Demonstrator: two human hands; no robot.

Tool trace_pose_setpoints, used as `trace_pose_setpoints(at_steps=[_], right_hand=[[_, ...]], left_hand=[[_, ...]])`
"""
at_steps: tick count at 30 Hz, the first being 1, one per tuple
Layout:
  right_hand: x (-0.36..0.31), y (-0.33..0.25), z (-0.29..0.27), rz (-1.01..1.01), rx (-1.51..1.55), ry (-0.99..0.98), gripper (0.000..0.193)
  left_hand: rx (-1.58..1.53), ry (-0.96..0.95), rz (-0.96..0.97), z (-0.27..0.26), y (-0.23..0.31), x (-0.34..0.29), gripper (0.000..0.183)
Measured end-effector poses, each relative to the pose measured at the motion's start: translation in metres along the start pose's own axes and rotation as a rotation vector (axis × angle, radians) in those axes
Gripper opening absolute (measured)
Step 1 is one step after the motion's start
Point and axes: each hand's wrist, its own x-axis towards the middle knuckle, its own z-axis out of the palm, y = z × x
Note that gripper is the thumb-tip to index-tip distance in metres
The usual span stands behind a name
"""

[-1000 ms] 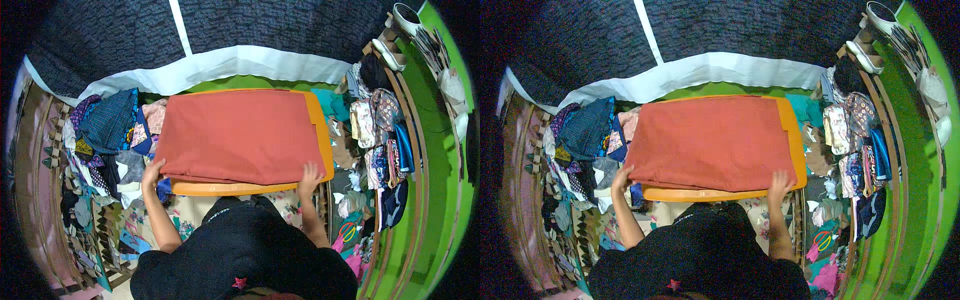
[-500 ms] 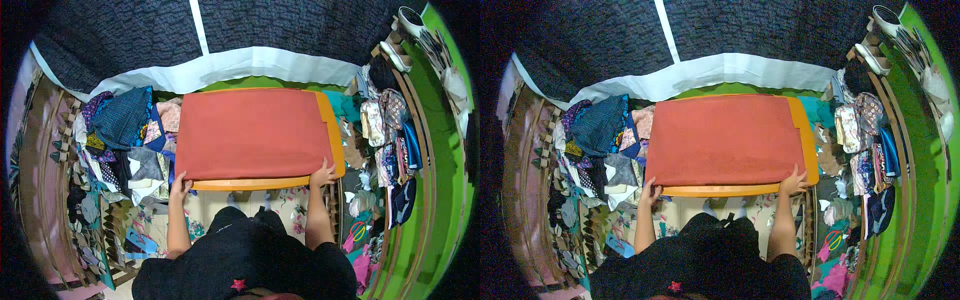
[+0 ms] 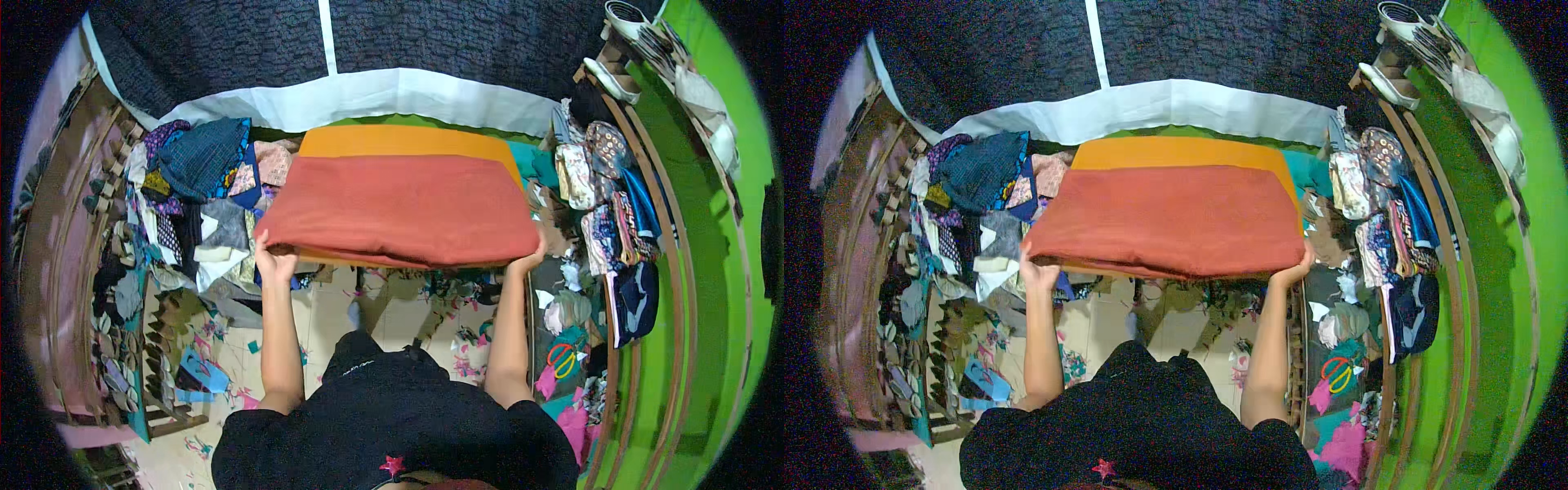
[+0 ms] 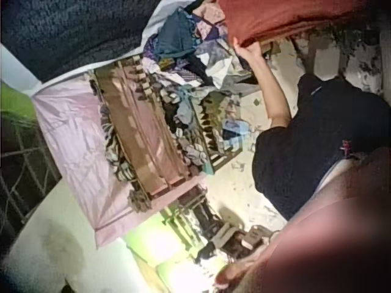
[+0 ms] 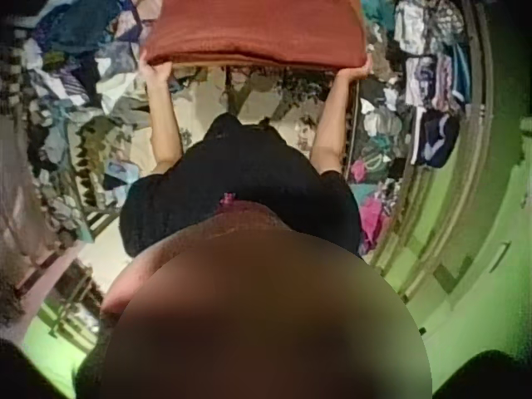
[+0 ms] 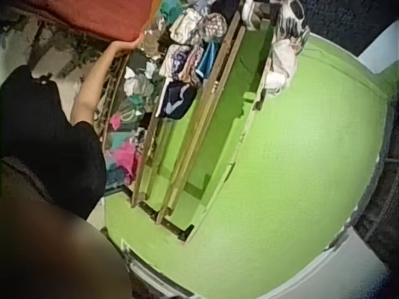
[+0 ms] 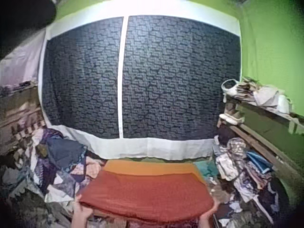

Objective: Folding a large red piece of fabric on a table and then placing it on a wooden shelf.

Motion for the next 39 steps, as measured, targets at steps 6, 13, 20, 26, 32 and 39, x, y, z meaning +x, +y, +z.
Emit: trace_pose_setpoints(at_steps=[6,13,20,26,32,39], right_hand=[[0.041,-0.112,-0.023,-0.355,-0.19,-0.21,0.028],[0.058,-0.235,0.018,-0.57,-0.28,-0.361,0.021],[0.066,-0.243,0.079,-0.913,-0.973,-0.71,0.03],[0.145,-0.092,0.179,-0.761,-1.35,-0.324,0.041],[0.061,0.034,0.194,-0.406,-1.419,-0.644,0.046],[-0.011,0.091,0.079,0.036,-1.866,-0.91,0.068]], left_hand=[[0.061,-0.229,0.178,0.037,0.018,-0.064,0.031],[0.073,-0.381,0.432,0.107,0.036,-0.115,0.028],[0.13,-0.252,0.425,0.123,0.058,-0.05,0.017],[0.145,-0.09,0.164,0.137,-0.009,0.14,0.027],[1.227,-0.196,0.137,0.036,-0.06,0.231,0.055],[2.473,-0.081,0.382,-0.037,-0.092,0.144,0.061]])
